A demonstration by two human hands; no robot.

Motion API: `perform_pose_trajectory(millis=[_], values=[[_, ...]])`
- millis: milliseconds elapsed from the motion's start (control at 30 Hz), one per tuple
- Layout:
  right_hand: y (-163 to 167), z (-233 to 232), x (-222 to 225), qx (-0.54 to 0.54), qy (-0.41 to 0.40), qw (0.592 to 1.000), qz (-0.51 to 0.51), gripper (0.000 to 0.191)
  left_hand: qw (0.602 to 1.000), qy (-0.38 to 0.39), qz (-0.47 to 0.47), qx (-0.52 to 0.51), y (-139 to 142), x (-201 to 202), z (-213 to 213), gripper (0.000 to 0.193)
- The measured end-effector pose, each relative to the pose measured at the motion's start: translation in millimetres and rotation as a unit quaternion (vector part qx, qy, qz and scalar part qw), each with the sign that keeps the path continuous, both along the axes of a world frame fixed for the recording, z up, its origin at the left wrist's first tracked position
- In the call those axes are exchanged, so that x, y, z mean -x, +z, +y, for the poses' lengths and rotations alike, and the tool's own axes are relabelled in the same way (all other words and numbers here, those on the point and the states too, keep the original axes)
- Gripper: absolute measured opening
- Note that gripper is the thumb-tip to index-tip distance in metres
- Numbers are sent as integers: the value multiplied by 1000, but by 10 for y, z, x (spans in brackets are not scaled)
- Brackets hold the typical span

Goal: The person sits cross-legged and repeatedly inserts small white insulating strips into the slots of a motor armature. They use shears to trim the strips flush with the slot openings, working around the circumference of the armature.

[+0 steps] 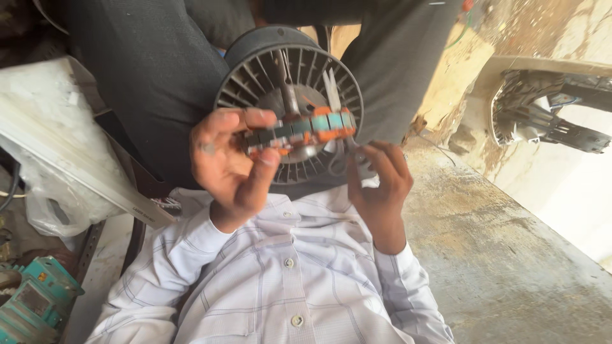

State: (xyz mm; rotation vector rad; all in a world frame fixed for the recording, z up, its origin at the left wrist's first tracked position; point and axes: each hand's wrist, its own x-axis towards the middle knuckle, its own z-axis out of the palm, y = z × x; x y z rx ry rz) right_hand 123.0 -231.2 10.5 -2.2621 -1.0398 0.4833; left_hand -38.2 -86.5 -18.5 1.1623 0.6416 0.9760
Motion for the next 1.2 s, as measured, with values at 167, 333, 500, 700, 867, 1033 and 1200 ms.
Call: perform_pose_trajectory(millis=[167,333,500,700,867,1033,1200], values=[[80,13,-54,-70,39,995,-66,21,987,-30,98,-127,259,95,59,46],[131,67,-94,-89,84,986,-114,19,966,-47,161,-198,485,137,104,45],[131,21,-227,-70,55,996,-8,21,882,27,201,-425,559,119,-67,27],[111,49,-398,-104,63,991,-53,22,814,-213,298,-450,494,-174,-281,16],[212,-64,-311,-37,42,998,-36,33,756,-246,381,-471,350,-470,-327,6],[114,-58,-322,25,42,999,18,61,758,-206,375,-492,268,-572,-354,10],[-60,-152,-463,29,-2,990,141,46,752,-227,376,-492,301,-592,-335,11]])
